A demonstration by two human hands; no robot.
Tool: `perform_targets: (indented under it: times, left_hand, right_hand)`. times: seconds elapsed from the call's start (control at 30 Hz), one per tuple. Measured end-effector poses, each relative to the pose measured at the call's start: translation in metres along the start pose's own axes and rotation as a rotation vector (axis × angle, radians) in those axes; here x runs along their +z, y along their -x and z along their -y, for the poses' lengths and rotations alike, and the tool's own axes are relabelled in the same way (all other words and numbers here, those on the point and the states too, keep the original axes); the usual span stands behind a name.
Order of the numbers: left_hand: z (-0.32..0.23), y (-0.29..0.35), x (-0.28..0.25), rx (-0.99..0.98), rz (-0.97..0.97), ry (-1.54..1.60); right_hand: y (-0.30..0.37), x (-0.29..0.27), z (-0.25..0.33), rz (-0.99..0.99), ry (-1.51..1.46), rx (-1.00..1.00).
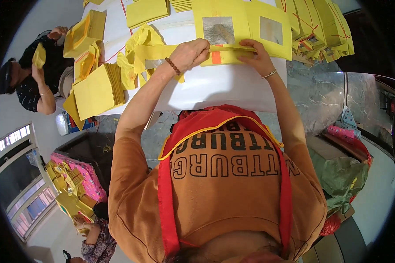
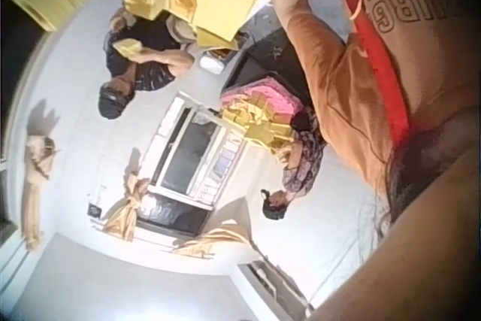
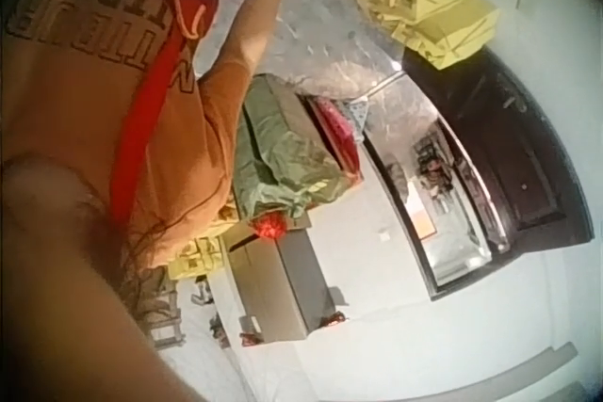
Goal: Folding and stacking sheets of joss paper at a workbench.
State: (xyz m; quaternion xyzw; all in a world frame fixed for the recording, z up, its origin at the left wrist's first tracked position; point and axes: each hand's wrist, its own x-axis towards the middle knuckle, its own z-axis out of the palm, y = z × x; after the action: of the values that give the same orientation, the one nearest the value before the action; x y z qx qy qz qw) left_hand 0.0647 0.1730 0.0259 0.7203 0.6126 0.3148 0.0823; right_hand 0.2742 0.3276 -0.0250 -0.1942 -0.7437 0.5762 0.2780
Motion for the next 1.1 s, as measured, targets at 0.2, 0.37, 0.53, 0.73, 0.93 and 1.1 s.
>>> perform_targets:
  times: [0.2,0.37,0.53,0.73,0.93,1.1]
  left_hand:
    - [-0.006,-0.002,-0.001,0.085,0.020,-0.178]
    - [-0.030,-0.018,0.018,-0.057,0.052,-0.401]
    - [-0.027,-0.025,0.046,-0.093,0.008,-0.750]
    - [-0.034,-0.032,0.002,-0.148,-0.279,-0.571]
    - [-0.078,-0.016,-0.068,-0.653,-0.429,0.431]
    - [-0.075,-0.002,-0.036,-0.698,-0.703,1.251]
  right_hand:
    - [-0.005,-0.002,-0.008,0.039,0.056,0.020]
    - [-0.005,-0.005,-0.005,0.011,0.184,-0.022]
    - [-0.005,-0.002,0.007,0.031,0.105,0.064]
    - [-0.004,-0.001,0.046,-0.332,-0.016,-0.079]
    - [-0.003,0.023,0.055,-0.281,-0.470,0.332]
    - [0.005,0.035,0.057,-0.142,-1.273,0.326]
